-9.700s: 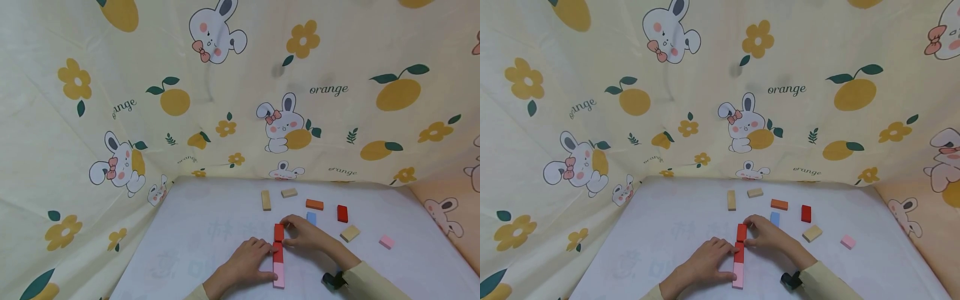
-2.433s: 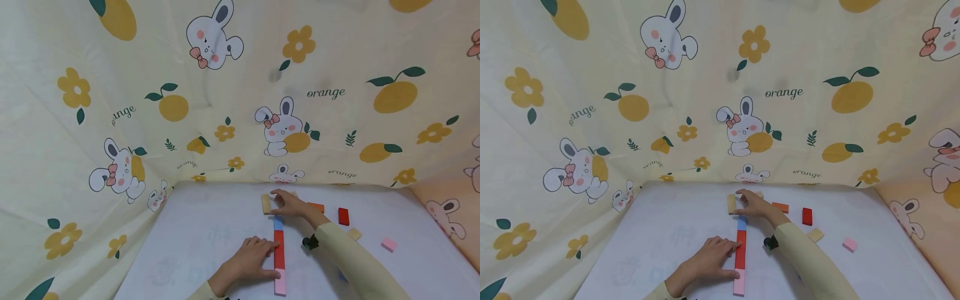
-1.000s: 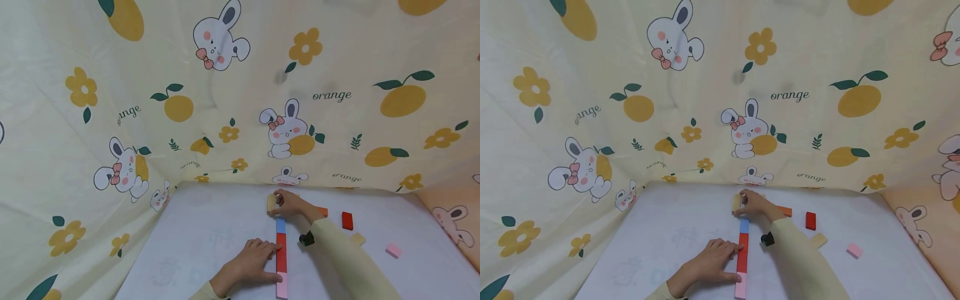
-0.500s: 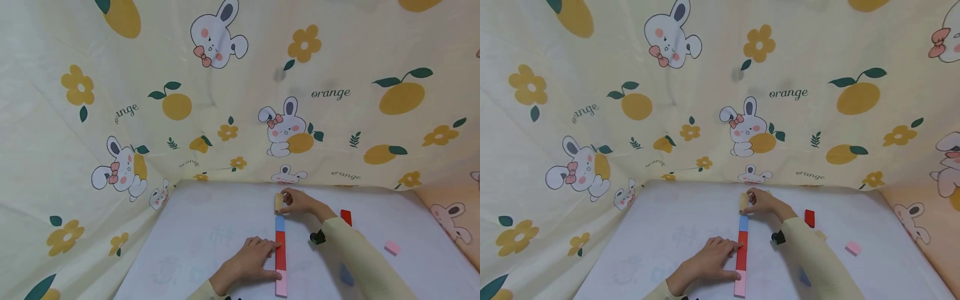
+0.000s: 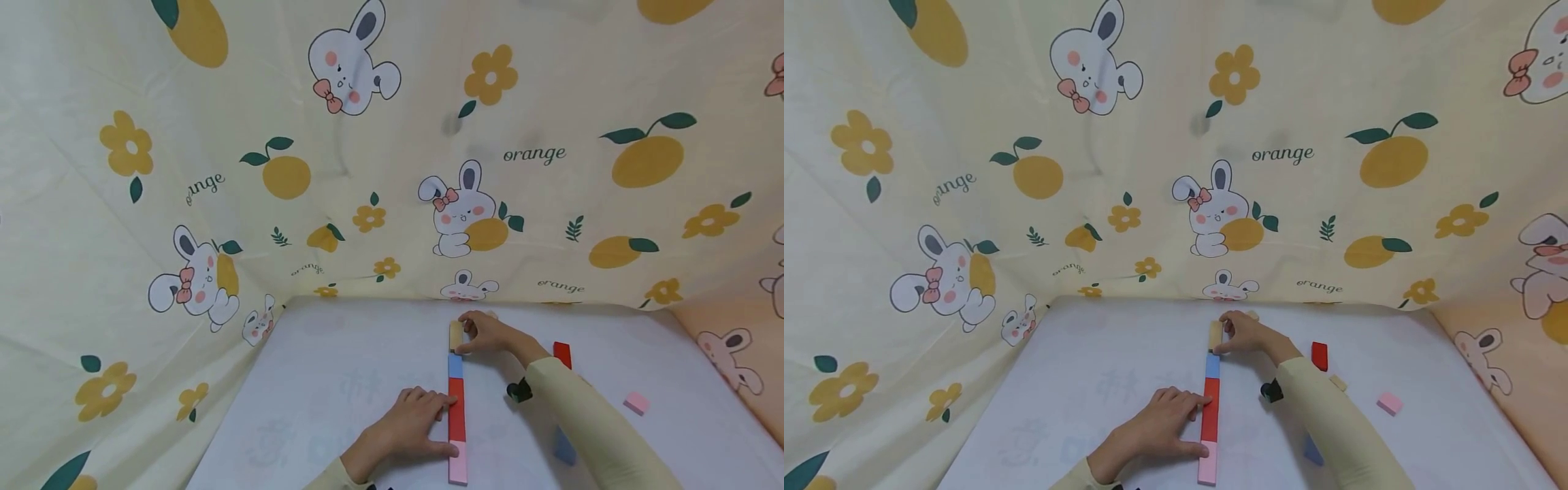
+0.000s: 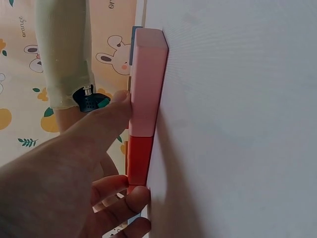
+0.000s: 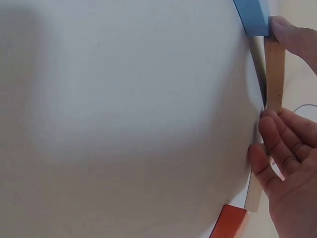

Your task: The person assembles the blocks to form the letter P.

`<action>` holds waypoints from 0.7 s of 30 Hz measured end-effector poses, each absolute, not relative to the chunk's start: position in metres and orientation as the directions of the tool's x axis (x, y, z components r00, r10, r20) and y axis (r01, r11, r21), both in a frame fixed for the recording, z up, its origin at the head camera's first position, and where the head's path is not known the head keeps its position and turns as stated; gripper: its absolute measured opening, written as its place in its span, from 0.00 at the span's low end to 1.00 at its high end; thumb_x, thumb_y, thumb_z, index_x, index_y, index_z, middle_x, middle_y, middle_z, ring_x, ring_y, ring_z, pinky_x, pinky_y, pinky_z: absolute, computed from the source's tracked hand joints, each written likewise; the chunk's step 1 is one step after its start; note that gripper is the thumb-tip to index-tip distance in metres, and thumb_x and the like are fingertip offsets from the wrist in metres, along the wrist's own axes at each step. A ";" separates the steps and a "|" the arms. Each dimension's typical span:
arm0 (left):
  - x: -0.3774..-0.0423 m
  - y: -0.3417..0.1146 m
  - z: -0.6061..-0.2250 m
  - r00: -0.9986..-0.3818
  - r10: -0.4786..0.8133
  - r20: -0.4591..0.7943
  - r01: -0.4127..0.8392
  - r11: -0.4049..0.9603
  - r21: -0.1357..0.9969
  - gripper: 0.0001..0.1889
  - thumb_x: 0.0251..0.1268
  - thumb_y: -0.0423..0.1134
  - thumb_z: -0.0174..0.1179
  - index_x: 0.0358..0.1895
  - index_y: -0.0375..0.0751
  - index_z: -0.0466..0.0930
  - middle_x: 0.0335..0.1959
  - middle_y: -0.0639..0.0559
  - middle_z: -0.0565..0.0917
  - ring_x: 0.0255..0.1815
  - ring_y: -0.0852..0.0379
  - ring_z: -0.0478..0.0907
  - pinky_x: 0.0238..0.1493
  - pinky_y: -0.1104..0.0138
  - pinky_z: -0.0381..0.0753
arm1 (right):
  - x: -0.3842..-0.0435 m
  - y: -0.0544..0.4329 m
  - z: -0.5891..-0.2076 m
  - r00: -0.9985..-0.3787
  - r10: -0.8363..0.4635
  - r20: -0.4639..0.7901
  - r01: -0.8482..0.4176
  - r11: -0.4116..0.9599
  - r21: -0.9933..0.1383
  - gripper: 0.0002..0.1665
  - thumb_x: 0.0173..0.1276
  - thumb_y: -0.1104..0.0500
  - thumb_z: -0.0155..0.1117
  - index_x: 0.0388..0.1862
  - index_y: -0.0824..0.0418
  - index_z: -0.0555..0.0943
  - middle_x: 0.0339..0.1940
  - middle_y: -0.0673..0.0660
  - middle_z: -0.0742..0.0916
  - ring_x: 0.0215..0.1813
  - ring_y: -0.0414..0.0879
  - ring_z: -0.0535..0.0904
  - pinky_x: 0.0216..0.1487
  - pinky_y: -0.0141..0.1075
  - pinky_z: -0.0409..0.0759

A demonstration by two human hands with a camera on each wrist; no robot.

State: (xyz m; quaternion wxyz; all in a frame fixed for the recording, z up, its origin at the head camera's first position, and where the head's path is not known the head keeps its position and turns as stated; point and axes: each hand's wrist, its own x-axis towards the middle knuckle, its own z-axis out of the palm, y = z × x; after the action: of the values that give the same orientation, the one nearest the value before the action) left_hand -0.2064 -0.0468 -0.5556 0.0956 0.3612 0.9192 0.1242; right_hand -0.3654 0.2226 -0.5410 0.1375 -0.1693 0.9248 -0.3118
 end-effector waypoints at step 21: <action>-0.206 -0.046 -0.555 -0.724 0.685 -0.079 0.640 0.710 0.294 0.46 0.61 0.77 0.66 0.79 0.61 0.70 0.44 0.71 0.75 0.55 0.64 0.69 0.67 0.56 0.69 | -0.364 0.220 -0.538 -0.899 -0.385 -0.210 -0.190 0.773 -0.605 0.49 0.62 0.44 0.85 0.74 0.65 0.72 0.58 0.58 0.81 0.58 0.52 0.76 0.65 0.51 0.80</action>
State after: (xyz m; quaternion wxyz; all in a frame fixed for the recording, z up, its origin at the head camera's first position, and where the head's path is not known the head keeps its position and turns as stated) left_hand -0.2060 -0.0458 -0.5549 0.0914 0.3601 0.9201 0.1238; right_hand -0.3636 0.2202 -0.5383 0.1629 -0.1547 0.9274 -0.2992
